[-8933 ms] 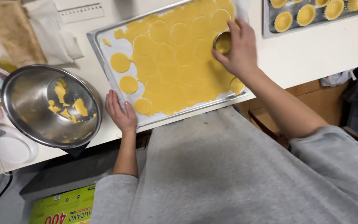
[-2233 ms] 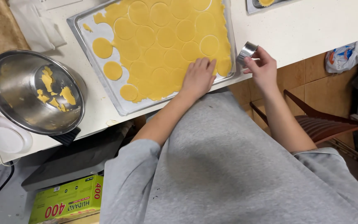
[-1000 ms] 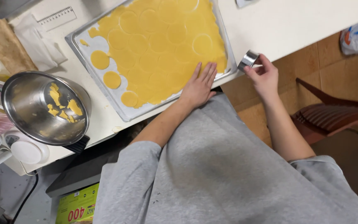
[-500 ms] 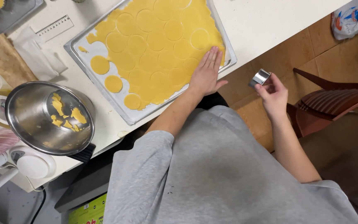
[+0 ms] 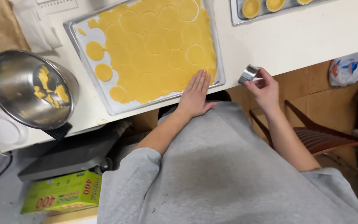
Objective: Use a circular cutter to cut circles out of rolled-out yellow dough on a baking tray.
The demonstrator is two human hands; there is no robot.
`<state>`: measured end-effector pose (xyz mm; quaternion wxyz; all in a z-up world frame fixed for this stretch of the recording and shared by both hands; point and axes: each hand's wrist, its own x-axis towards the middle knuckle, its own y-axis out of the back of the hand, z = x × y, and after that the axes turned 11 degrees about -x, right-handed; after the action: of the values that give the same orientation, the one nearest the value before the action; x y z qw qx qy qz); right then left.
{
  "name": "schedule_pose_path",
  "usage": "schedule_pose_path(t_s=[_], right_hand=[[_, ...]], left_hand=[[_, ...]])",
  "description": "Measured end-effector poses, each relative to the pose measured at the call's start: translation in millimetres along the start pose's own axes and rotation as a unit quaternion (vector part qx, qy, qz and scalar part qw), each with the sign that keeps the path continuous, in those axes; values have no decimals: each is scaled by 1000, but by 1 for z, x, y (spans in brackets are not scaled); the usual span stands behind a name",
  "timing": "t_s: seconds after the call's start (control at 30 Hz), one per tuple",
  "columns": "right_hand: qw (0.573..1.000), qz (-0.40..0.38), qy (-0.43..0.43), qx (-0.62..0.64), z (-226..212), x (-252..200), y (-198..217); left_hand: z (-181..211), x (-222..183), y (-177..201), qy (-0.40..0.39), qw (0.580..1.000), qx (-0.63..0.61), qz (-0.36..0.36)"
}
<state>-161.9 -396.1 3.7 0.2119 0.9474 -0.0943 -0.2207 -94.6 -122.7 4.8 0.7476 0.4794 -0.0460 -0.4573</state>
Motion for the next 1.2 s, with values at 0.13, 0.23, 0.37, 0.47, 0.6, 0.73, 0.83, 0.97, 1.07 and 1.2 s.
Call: schedule_pose_path(t_s=[0.13,0.23,0.37,0.47,0.6,0.73,0.83,0.97,1.07,1.2], right_hand=[[998,-51,22,-20,-1,31,9],[995,-83,36,-31,-4,44,15],[993,-103,46,-21,-8,53,21],[994,-96,43,-32,-5,53,26],[995,-89,43,-19,3,49,31],[994,-88,43,-45,2,41,27],[995,-85,38,-34,1,37,20],[997,-70,31,-9,-1,27,14],[997,-49,38,-49,-4,14,13],[998,-25,18,-56,5,5,6]], left_hand=[[1,8,-14,42,998,-3,37],[-1,12,-27,22,997,11,74],[11,11,-17,67,994,-57,68],[17,8,-20,70,994,-73,50],[6,8,-28,70,995,-17,68],[10,8,-10,59,995,-47,58],[24,10,11,89,996,0,-7],[11,15,-9,54,998,27,6],[-5,24,-31,-10,998,43,50],[-8,30,-19,-28,999,9,21]])
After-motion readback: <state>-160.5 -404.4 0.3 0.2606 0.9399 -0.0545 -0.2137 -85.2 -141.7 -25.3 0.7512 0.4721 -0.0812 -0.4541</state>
